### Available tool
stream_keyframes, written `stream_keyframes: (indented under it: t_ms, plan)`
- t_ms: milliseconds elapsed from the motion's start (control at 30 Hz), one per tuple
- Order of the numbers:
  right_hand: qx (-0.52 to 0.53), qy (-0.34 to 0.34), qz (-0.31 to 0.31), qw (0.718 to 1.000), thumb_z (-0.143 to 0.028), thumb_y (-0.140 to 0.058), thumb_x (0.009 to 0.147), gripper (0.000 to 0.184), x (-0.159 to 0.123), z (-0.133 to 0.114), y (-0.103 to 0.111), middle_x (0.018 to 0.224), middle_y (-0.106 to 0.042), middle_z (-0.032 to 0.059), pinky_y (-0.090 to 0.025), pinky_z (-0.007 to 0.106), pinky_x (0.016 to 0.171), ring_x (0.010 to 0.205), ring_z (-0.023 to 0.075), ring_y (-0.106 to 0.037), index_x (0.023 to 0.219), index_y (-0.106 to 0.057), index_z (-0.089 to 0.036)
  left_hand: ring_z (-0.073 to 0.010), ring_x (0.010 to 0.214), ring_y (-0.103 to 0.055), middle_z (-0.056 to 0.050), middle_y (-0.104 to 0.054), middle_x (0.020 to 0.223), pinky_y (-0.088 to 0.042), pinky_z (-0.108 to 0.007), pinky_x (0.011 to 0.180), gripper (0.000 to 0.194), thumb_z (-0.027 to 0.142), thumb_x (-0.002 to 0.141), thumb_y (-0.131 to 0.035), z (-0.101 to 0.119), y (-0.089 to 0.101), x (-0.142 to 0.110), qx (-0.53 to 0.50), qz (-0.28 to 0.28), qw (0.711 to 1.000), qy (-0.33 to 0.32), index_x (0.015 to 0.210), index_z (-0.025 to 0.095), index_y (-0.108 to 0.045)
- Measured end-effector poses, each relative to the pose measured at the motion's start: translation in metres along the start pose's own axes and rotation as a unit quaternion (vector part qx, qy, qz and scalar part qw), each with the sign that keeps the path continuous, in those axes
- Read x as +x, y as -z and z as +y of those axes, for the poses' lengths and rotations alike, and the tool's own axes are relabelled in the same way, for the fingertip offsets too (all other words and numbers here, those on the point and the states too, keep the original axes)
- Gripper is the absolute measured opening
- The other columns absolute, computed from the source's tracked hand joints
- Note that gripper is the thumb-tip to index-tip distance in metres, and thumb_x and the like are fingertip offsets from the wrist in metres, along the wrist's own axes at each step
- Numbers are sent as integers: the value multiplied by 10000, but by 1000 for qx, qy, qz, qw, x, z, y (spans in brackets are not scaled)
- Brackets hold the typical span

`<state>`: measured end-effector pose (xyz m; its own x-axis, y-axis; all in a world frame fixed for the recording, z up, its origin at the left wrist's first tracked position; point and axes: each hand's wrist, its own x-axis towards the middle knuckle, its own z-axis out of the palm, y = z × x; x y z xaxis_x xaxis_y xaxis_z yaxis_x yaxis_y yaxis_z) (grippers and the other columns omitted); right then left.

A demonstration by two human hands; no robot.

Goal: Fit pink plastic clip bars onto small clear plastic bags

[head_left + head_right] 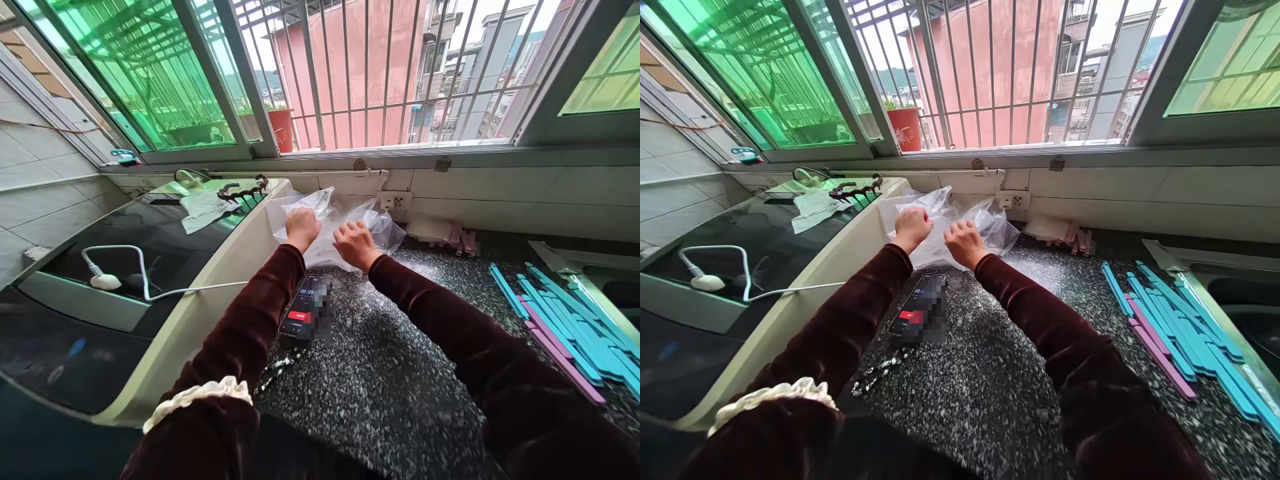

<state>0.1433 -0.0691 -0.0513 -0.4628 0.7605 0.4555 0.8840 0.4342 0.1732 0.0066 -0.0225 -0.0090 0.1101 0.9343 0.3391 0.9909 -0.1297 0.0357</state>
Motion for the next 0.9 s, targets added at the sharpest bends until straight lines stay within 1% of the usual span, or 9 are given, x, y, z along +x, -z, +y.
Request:
stream_keyframes:
  t_ms: [133,233,300,433,567,633,700,800,900]
  plan:
    - [94,-74,67,991,-286,-494,844,241,-34,-11,18,915,-652,119,-296,343,769,881,229,-516,976,-615,-125,-219,883,-613,-95,-680,922,-448,-299,746,236,266,793,-459,16,18,-59,-98,7,995,-15,861,153,-655]
    - [227,-198,98,949,-308,-546,803,237,-74,-18,22,756,-640,51,-341,307,708,754,186,-541,965,-600,-144,-182,767,-616,-60,-679,826,-423,-267,652,208,288,796,-468,30,20,-113,-161,4,986,-47,829,169,-636]
    - [337,-266,86,899,-349,-565,774,245,-104,-21,21,686,-610,17,-362,284,633,639,154,-526,921,-588,-155,-163,697,-605,-41,-672,759,-397,-254,606,185,295,790,-484,38,17,-149,-191,-4,979,-67,793,178,-628]
    - [557,-332,89,756,-562,-506,750,385,-160,-22,20,579,-537,-18,-381,253,532,522,110,-482,717,-541,-180,-127,584,-564,-19,-653,661,-360,-235,555,187,293,801,-470,59,4,-207,-237,-25,963,-126,748,194,-619]
    - [642,-416,78,639,-709,-544,625,521,-201,-20,24,495,-461,-47,-301,217,420,435,78,-404,612,-485,-191,-119,557,-561,-15,-657,641,-354,-230,544,179,284,800,-464,85,-9,-246,-253,-55,950,-177,757,203,-617]
    - [651,-456,78,601,-722,-568,585,540,-216,-16,27,490,-445,-57,-278,209,398,419,70,-390,647,-506,-188,-130,577,-581,-20,-670,662,-356,-234,542,173,277,797,-463,98,-16,-259,-250,-78,945,-198,773,204,-618]
    - [645,-473,82,595,-716,-588,565,538,-228,-10,30,482,-425,-62,-257,207,391,409,61,-364,628,-504,-188,-141,602,-600,-24,-680,683,-361,-237,542,166,271,792,-466,111,-23,-268,-247,-102,939,-214,789,206,-618]
    - [626,-466,80,620,-674,-644,529,518,-244,0,33,454,-388,-70,-221,210,394,405,48,-310,536,-458,-191,-150,624,-613,-23,-679,684,-373,-238,552,155,275,790,-477,129,-29,-277,-252,-137,930,-230,806,211,-617]
    - [606,-464,77,641,-601,-687,516,462,-257,11,33,463,-410,-70,-229,213,411,424,48,-304,544,-496,-181,-137,597,-594,-10,-655,648,-374,-234,549,127,276,786,-501,140,-28,-281,-287,-170,910,-247,790,210,-609]
